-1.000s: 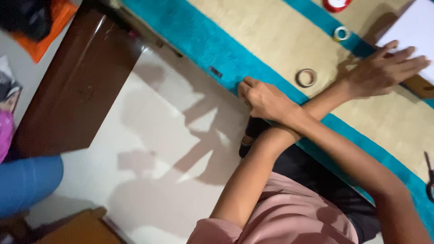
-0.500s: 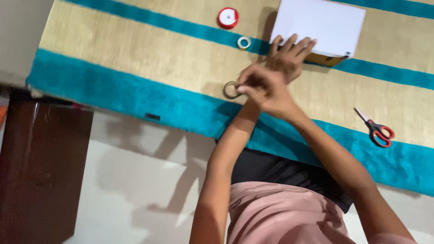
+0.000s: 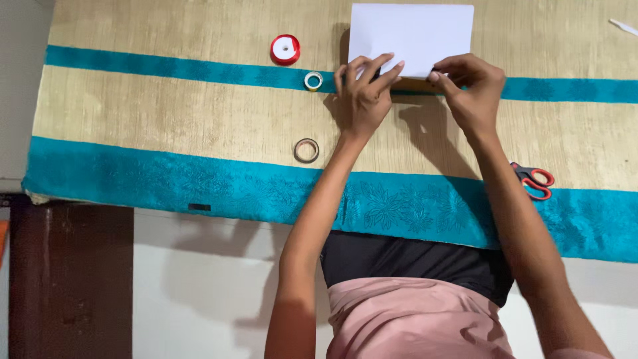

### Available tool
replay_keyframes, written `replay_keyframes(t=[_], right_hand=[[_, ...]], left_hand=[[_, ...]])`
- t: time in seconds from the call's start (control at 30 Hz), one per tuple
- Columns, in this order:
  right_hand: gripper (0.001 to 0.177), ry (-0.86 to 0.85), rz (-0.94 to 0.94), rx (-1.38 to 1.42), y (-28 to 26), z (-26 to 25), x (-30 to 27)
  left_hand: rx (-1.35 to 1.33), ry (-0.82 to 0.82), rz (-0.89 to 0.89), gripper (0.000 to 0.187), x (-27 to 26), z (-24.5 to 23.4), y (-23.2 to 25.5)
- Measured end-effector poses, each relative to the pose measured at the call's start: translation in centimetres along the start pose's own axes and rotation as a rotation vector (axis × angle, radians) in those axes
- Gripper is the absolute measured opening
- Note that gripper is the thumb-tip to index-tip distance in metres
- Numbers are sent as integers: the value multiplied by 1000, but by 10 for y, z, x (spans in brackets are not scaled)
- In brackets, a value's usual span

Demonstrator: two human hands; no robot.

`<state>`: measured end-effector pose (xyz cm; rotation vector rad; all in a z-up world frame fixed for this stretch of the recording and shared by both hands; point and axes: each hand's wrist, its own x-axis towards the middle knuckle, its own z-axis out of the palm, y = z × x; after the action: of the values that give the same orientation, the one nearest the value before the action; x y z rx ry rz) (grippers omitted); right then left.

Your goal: The person folds a white sheet of paper around a small cardboard box, secures the edges with black tape, and trims excess tape with scissors. They then cut a larger white sheet to size and prepare to wrap the box.

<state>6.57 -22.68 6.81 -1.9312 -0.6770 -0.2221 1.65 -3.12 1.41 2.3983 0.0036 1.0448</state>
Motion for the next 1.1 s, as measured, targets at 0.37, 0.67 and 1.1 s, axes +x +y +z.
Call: replay_keyframes(t=[0.37, 0.67, 1.1], right_hand=[[16, -41, 105, 137, 6, 1, 3], [8, -156, 380, 534, 4, -18, 3], [17, -97, 114, -252, -6, 10, 9]], left_hand=[[55, -72, 90, 27, 6, -4, 0], [-111, -223, 221, 26, 26, -3, -13], [-217, -167, 43, 37, 21, 14, -9]])
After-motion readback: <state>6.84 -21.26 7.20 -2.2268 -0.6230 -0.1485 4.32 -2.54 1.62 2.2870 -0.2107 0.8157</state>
